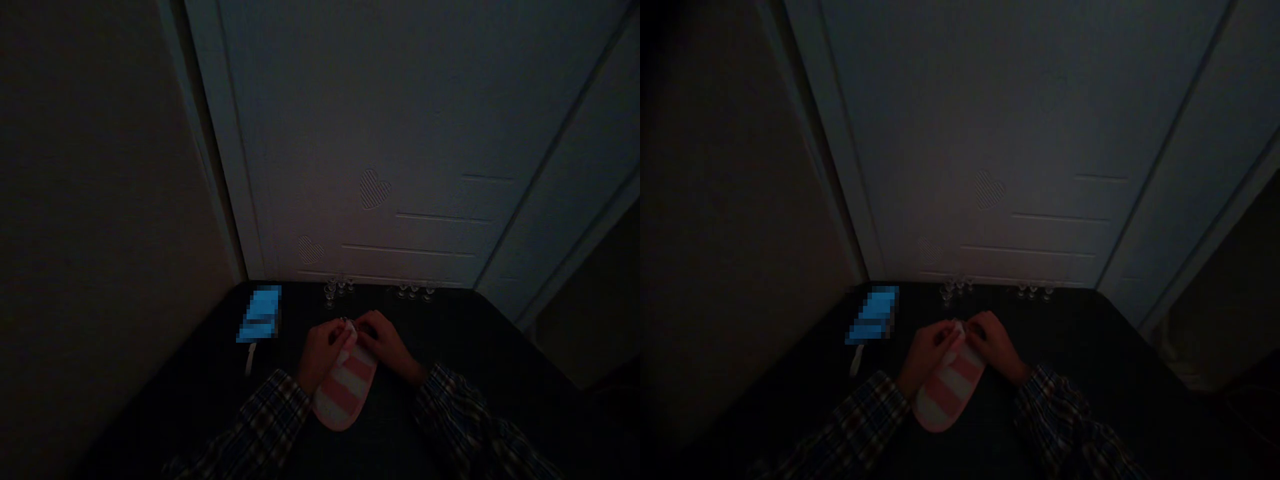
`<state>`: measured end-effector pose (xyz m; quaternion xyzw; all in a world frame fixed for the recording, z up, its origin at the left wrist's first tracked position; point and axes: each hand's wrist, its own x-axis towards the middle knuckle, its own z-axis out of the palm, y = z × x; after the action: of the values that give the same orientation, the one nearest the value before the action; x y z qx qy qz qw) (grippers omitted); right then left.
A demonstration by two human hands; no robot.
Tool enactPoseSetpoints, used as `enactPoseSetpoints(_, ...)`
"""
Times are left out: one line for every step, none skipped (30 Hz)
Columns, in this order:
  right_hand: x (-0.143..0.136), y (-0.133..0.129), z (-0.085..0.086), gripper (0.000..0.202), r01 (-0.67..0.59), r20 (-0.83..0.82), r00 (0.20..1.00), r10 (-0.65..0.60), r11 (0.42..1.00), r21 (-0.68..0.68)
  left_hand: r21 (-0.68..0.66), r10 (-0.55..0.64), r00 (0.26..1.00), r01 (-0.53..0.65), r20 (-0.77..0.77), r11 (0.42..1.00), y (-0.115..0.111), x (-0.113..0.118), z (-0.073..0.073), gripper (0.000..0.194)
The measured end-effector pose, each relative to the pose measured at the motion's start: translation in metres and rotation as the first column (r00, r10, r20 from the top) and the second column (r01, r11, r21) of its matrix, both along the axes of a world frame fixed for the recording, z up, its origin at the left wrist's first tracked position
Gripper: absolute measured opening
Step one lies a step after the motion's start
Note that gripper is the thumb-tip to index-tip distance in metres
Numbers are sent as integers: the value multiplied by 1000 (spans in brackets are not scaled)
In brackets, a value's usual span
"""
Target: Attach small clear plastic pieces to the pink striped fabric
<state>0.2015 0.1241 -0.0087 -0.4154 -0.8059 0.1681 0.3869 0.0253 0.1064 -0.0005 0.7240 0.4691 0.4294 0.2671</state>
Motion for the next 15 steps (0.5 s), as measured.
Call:
enactPoseSetpoints(-1,-1,1,9,-1,-4,1000,1,1000,-12,-23,8,1000,-9,-3,1000,0,0,1,30)
enactPoseSetpoints(-1,-2,1,9,3,-16,1000,-4,1000,-26,-52,10,1000,-11,-10,999,1,0,1,31)
enactPoseSetpoints(-1,-3,2,8,18,-24,1000,-19,999,-42,-74,-4,1000,3,-18,997,2,0,1,31)
enactPoseSetpoints(-1,-4,2,7,31,-19,999,-32,997,-64,-96,-12,1000,10,-20,995,3,0,1,31)
enactPoseSetpoints(-1,-6,2,7,42,-15,999,-43,996,-78,-123,-18,1000,16,-15,992,5,0,0,30)
enactPoseSetpoints(-1,-7,1,7,40,-4,999,-41,995,-87,-154,-34,999,32,-7,987,5,0,-1,28)
enactPoseSetpoints(-1,-8,0,7,43,12,999,-42,995,-95,-186,-48,999,47,2,981,6,0,-2,26)
enactPoseSetpoints(0,-9,-2,7,35,30,999,-32,995,-92,-212,-45,999,46,10,976,6,-1,-4,24)
enactPoseSetpoints(0,-9,-4,8,31,54,998,-26,995,-90,-239,-38,999,41,19,970,5,-2,-7,24)
enactPoseSetpoints(0,-10,-6,9,28,83,996,-21,996,-84,-268,-37,999,44,31,962,5,-3,-10,23)
enactPoseSetpoints(0,-11,-8,10,17,111,994,-9,998,-66,-300,-27,999,36,34,953,4,-4,-13,23)
enactPoseSetpoints(1,-11,-9,10,19,137,991,-13,999,-44,-336,-17,999,28,35,942,4,-5,-16,23)
enactPoseSetpoints(1,-12,-9,11,17,155,988,-17,1000,-1,-353,-30,999,42,39,935,3,-7,-20,24)
enactPoseSetpoints(1,-12,-9,13,11,176,984,-19,999,46,-350,-34,998,50,51,935,3,-8,-23,27)
enactPoseSetpoints(2,-12,-8,14,8,194,981,-28,995,100,-339,-53,997,69,57,938,3,-9,-27,29)
